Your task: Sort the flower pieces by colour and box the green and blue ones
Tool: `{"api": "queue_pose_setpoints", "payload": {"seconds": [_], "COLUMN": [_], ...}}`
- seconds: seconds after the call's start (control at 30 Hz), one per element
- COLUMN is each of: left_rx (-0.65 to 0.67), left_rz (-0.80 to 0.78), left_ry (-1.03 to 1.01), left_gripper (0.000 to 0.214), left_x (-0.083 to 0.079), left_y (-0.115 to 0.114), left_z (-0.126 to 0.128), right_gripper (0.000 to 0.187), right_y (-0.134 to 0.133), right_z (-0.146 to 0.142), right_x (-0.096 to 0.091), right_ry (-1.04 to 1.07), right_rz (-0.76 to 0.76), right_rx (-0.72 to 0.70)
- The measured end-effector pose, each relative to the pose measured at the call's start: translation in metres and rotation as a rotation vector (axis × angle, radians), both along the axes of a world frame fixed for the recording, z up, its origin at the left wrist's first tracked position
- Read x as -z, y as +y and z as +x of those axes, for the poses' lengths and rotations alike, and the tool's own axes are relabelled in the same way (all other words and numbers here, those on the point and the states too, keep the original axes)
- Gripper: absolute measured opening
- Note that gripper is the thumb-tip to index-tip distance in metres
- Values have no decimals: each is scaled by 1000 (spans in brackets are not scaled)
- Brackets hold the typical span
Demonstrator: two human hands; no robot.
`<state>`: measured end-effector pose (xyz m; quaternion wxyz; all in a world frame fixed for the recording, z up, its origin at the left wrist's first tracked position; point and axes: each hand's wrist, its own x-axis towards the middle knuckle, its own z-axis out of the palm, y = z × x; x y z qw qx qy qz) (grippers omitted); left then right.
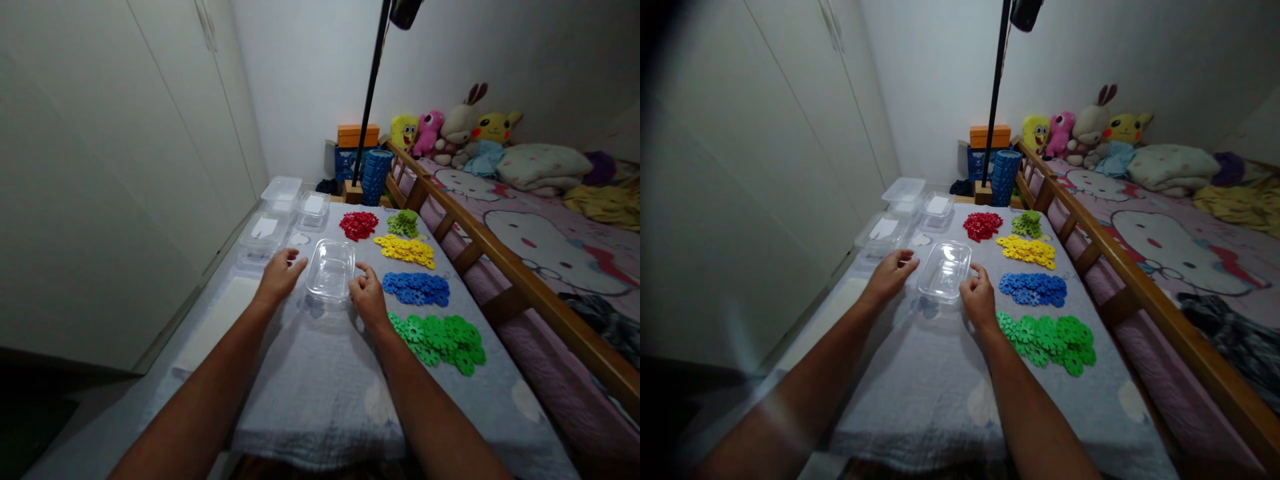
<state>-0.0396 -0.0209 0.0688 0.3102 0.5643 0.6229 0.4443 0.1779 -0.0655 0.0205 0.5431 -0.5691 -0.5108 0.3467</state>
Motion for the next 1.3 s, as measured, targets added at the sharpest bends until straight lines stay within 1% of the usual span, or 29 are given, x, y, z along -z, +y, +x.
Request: {"api": "queue_pose_setpoints", "payload": {"seconds": [0.07, 0.13, 0.27, 0.33, 0.47, 0.53, 0.6, 0.7, 0.87, 1.13, 1.3], "left_rx": [45, 46, 29, 32, 31, 28, 29, 24, 1, -3, -4], "left_rz": [-69, -116, -56, -36, -58, -67, -67, -52, -28, -9, -1], "left_ry": [-89, -141, -197, -228, -295, -319, -332, -321, -307, -330, -362], "left_gripper": [32, 35, 41, 42, 45, 48, 51, 52, 53, 55, 56], "left_x": [6, 12, 19, 19, 22, 27, 32, 38, 39, 37, 39], "left_y": [-12, -21, -31, -34, -40, -43, -46, -49, -51, -51, -50], "left_z": [12, 19, 23, 24, 30, 33, 36, 39, 43, 46, 46], "right_gripper": [58, 58, 60, 58, 46, 42, 39, 38, 39, 42, 41], "right_y": [-2, -4, -4, -1, 11, 21, 29, 37, 36, 31, 33], "right_z": [-3, -5, -2, 4, 17, 22, 24, 23, 19, 21, 24], "right_x": [-3, -4, -2, -2, -2, -2, -1, 0, 1, 7, 6], "right_ry": [13, 15, -17, -53, -165, -203, -218, -228, -286, -488, -496], "right_rz": [-14, -16, -28, -37, 24, 52, 47, 23, 72, 224, 250], "right_rx": [-34, -42, -25, 22, 163, 200, 198, 149, 126, 171, 152]}}
